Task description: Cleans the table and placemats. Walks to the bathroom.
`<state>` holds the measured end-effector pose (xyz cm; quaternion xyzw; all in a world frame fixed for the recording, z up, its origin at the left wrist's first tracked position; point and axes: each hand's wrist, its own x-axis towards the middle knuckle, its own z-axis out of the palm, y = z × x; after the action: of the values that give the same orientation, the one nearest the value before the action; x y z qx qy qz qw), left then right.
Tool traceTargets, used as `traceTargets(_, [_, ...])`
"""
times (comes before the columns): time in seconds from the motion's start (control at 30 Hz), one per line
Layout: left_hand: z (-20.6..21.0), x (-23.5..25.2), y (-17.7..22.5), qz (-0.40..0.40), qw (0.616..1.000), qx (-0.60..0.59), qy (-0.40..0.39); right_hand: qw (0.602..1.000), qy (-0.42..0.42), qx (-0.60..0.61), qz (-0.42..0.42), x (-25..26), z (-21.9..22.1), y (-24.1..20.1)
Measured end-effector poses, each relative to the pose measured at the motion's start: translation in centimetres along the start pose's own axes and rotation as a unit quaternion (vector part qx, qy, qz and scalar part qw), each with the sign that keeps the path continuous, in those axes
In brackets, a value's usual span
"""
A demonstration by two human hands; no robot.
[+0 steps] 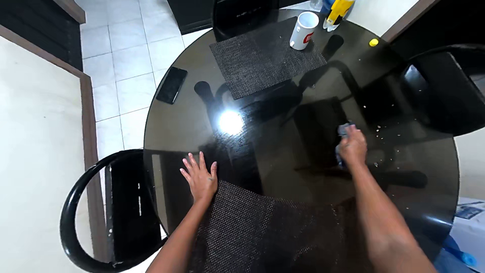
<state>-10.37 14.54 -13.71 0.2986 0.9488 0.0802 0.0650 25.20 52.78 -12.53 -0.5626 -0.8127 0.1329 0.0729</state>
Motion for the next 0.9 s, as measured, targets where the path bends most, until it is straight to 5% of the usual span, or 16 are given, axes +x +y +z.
traceTargets(0.1, [-0.1,0.1,0.1,0.002,1.000,0.002,0.005,0.992,0.104,0.041,0.057,3.9,-1.2,-3.4])
traceTargets(0.2, [0.0,0.0,-0.1,0.004,1.000,-0.004,0.010,0.984,0.115,0.084,-0.110,3.7,1.2,-17.5])
traceTargets(0.3, [0.0,0.0,-0.3,0.008,1.000,-0.011,0.018,0.925,0.008,0.121,-0.360,-1.7,7.9,-32.3])
traceTargets(0.4, [0.0,0.2,-0.3,0.009,1.000,-0.008,0.025,0.822,-0.189,0.047,-0.534,-3.4,12.4,-38.3])
traceTargets(0.47, [0.1,0.1,-0.4,0.010,0.999,-0.008,0.030,0.817,-0.191,0.067,-0.539,-1.0,12.3,-36.9])
traceTargets(0.57, [0.1,-0.1,-0.5,0.005,1.000,-0.007,0.030,0.860,-0.141,0.067,-0.485,5.0,10.3,-30.1])
traceTargets(0.73, [-0.7,0.6,0.7,0.018,0.995,-0.083,0.051,0.947,-0.081,0.022,-0.310,15.0,5.1,-15.2])
traceTargets(0.9, [-4.9,8.6,7.8,0.041,0.980,-0.194,0.022,0.996,-0.029,0.007,-0.086,17.8,1.7,-5.4])
